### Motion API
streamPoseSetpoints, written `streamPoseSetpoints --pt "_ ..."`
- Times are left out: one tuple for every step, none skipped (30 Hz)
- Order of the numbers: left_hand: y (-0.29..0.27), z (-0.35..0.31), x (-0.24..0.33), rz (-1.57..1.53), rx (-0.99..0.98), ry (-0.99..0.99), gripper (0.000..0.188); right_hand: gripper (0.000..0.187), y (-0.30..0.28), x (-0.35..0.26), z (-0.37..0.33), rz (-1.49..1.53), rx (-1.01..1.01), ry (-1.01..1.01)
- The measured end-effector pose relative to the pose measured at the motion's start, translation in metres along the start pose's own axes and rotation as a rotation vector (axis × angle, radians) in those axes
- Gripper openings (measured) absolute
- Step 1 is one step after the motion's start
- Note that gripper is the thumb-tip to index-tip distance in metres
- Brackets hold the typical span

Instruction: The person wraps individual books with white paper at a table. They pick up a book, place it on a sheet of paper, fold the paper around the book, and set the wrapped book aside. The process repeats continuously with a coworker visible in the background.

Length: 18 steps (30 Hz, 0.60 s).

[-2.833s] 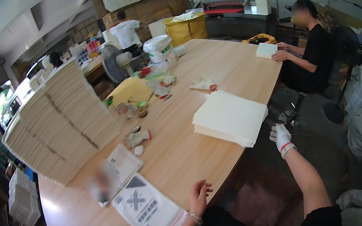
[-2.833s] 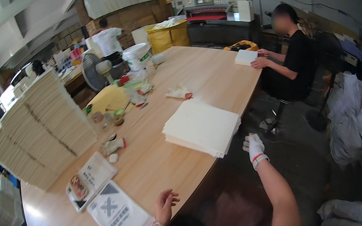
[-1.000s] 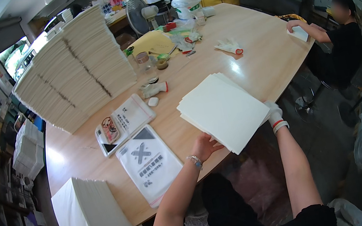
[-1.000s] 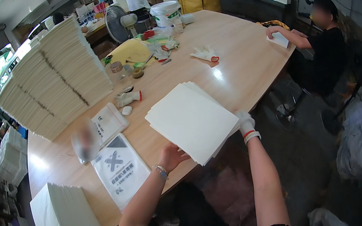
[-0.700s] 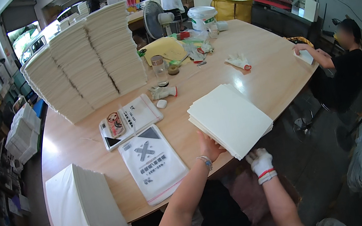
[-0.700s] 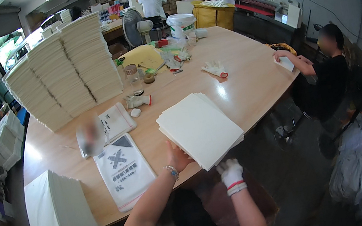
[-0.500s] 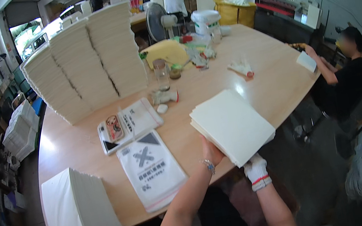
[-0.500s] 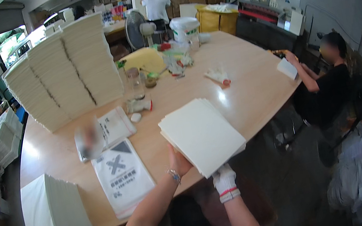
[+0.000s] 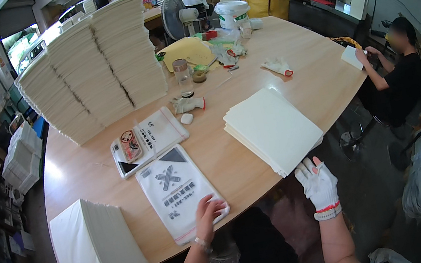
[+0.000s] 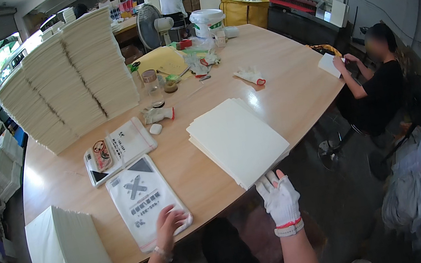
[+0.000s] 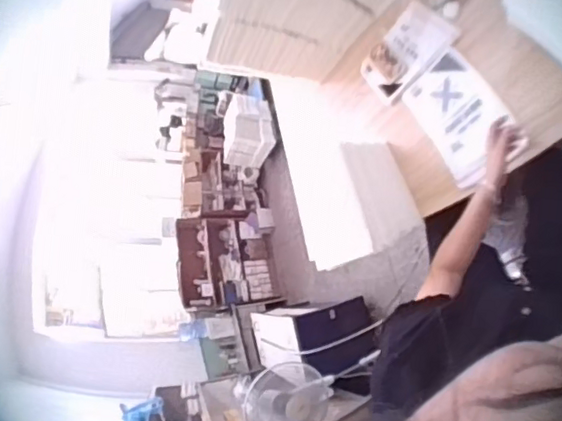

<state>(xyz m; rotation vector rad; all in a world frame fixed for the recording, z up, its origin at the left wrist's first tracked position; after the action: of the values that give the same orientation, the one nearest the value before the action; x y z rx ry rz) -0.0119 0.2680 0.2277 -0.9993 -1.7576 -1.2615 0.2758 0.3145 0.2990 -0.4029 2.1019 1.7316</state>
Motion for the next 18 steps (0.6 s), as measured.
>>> streamPoseSetpoints --pt "-0.023 -0.022 0.002 0.153 0.121 0.087 0.034 0.045 0.006 -0.001 -0.004 0.017 0.020 0.024" --pt "-0.040 -0.044 0.001 0.169 0.224 0.133 0.034 0.047 0.007 -0.001 -0.005 -0.010 0.004 0.039" --pt "-0.055 -0.067 0.003 0.136 0.278 0.147 0.033 0.050 0.008 -0.001 -0.005 -0.037 -0.011 0.054" --pt "-0.070 -0.091 -0.001 0.060 0.340 0.164 0.029 0.052 0.011 -0.001 -0.007 -0.068 -0.032 0.067" --pt "-0.089 -0.110 -0.009 0.052 0.388 0.175 0.026 0.052 0.015 -0.002 -0.008 -0.088 -0.063 0.104" --pt "-0.094 -0.128 -0.008 0.081 0.396 0.201 0.024 0.051 0.014 -0.006 -0.008 -0.093 -0.027 0.079" --pt "-0.104 -0.142 -0.016 0.095 0.430 0.184 0.024 0.049 0.014 -0.010 -0.007 -0.095 0.004 0.050" --pt "-0.110 -0.157 -0.023 0.097 0.447 0.160 0.023 0.048 0.015 -0.011 -0.005 -0.094 0.032 0.030" --pt "-0.114 -0.172 -0.028 0.101 0.470 0.138 0.022 0.042 0.018 -0.010 -0.004 -0.083 0.049 0.012" --pt "-0.118 -0.184 -0.031 0.105 0.491 0.116 0.021 0.037 0.017 -0.010 0.002 -0.099 0.042 0.007" --pt "-0.116 -0.196 -0.027 0.135 0.448 0.151 0.021 0.033 0.014 -0.013 0.008 -0.116 0.037 -0.004" --pt "-0.115 -0.205 -0.025 0.166 0.410 0.186 0.020 0.029 0.017 -0.012 0.010 -0.132 0.033 -0.010" --pt "-0.118 -0.209 -0.030 0.178 0.364 0.194 0.019 0.019 0.020 -0.012 0.009 -0.239 0.073 -0.056" --pt "-0.119 -0.212 -0.032 0.185 0.352 0.209 0.020 0.019 0.017 -0.010 0.012 -0.245 0.067 -0.015" --pt "-0.116 -0.215 -0.031 0.153 0.332 0.220 0.020 0.019 0.008 -0.009 0.016 -0.256 0.064 0.023" --pt "-0.114 -0.216 -0.030 0.121 0.311 0.230 0.020 0.019 0.002 -0.011 0.021 -0.268 0.062 0.060" --pt "-0.116 -0.218 -0.033 0.109 0.299 0.231 0.020 0.027 0.007 -0.006 0.021 -0.213 0.095 0.150" --pt "-0.117 -0.221 -0.036 0.096 0.287 0.232 0.020 0.030 0.011 -0.006 0.019 -0.205 0.130 0.153"
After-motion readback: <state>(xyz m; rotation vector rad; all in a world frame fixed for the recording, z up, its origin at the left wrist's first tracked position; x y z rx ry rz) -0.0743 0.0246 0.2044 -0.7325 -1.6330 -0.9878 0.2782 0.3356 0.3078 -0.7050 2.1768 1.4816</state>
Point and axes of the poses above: each hand's wrist, its own z-axis towards the middle knuckle, its own y-axis out of the palm, x = y × z, the point moved 1 cm from there along z, towards the middle knuckle, and after that the axes turned 1 degree about -y, right-handed, at the moved point
